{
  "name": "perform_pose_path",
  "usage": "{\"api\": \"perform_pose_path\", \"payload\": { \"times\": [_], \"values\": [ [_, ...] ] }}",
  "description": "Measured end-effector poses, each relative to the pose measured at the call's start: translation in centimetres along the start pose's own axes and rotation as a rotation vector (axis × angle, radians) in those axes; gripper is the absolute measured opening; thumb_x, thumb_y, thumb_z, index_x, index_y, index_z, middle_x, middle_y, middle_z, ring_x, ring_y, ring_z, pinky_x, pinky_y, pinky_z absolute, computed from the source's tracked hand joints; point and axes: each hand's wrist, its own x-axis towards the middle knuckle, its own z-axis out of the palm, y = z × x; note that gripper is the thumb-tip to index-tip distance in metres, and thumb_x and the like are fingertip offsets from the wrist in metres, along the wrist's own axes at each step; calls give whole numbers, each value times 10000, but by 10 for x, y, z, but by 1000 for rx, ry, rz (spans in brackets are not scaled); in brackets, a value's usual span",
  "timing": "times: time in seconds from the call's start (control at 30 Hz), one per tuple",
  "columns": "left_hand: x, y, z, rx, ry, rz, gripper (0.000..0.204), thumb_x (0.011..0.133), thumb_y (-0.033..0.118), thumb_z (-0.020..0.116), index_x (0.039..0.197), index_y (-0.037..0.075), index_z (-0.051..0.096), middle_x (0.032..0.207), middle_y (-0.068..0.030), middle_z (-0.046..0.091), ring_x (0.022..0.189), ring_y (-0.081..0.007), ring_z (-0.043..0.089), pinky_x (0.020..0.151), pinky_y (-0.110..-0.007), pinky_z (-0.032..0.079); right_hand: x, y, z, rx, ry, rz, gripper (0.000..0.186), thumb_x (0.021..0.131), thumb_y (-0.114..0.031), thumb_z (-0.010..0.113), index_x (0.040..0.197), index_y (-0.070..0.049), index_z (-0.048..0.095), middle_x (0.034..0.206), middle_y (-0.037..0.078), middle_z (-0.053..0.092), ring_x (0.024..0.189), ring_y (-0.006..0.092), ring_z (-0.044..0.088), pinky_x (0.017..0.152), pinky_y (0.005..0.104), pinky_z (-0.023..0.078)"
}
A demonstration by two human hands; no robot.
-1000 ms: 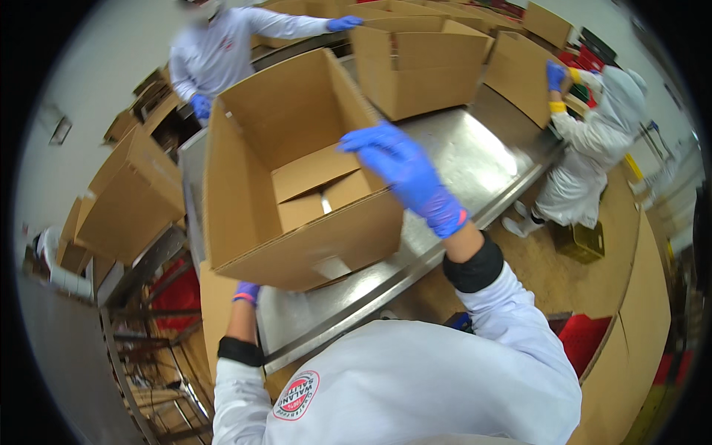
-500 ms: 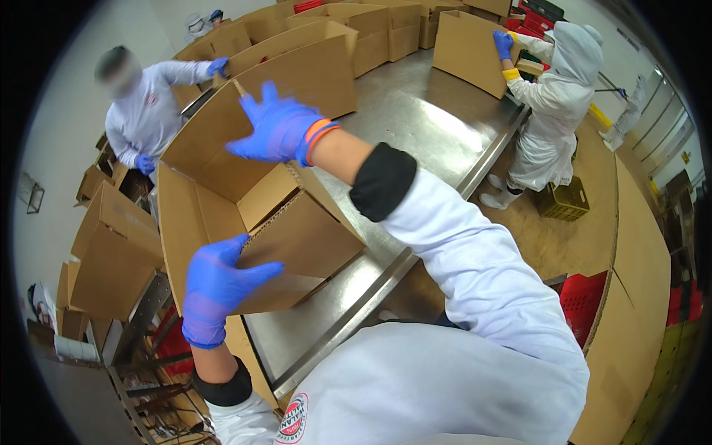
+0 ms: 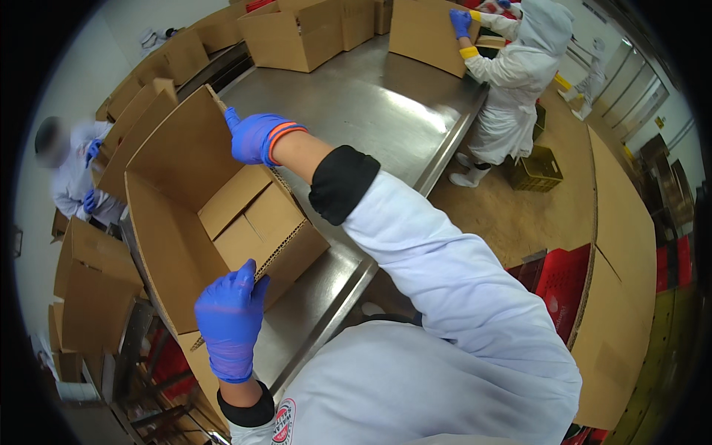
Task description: The person transfers packaged food items from a yellow bin into cardboard boxes on a conveyor belt. They then fold and place cardboard dividers into the boxes and move the filled boxes along the line.
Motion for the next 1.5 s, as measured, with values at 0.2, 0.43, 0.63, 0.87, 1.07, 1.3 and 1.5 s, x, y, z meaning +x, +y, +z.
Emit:
{"api": "perform_pose_path", "payload": {
  "times": [0.2,0.43,0.63,0.87,1.07,1.3,1.5],
  "values": [
    [-3,11,6,69,14,48,296,729,184,779,978,100,644,704,-73,611,629,-250,599,565,-366,471,2,7,3,15,-12,39,854,762,-104,510,1492,56,95,1025,258,655,905,390,648,798,467,510],
    [-15,21,4,111,-59,94,361,745,160,763,1064,69,621,787,-90,626,701,-263,616,602,-374,494,12,12,6,1,-16,73,862,755,-98,533,1493,46,112,1053,255,655,929,387,650,797,486,507],
    [-40,56,20,-375,-136,50,503,778,111,709,1262,69,578,1002,-162,648,921,-325,625,852,-394,509,21,45,3,9,87,69,778,809,-99,443,1497,30,102,980,271,648,852,382,652,756,465,514],
    [-59,20,47,-347,-178,-305,665,822,226,678,1414,67,421,1422,-271,354,1306,-414,348,1093,-460,272,27,17,14,-120,16,44,983,751,-144,615,1465,114,-9,1012,280,654,913,385,656,802,453,516],
    [-43,-42,41,-357,-525,-346,1007,631,495,796,1433,56,373,1264,-258,506,1172,-431,495,1030,-486,339,27,-13,22,-224,16,-51,1148,666,-189,757,1432,173,-18,916,230,682,848,375,667,748,444,537],
    [-66,-36,102,187,-147,-385,886,421,724,779,1047,118,624,871,-107,593,839,-301,562,724,-442,415,30,9,20,25,52,5,1015,690,-127,682,1442,162,64,923,240,677,869,365,666,741,448,534],
    [-59,-39,97,79,-26,-311,752,454,715,776,903,123,658,777,-69,594,756,-271,576,678,-416,409,25,6,26,31,177,20,777,783,-146,461,1479,38,166,964,253,669,861,378,669,759,448,528]
  ]
}}
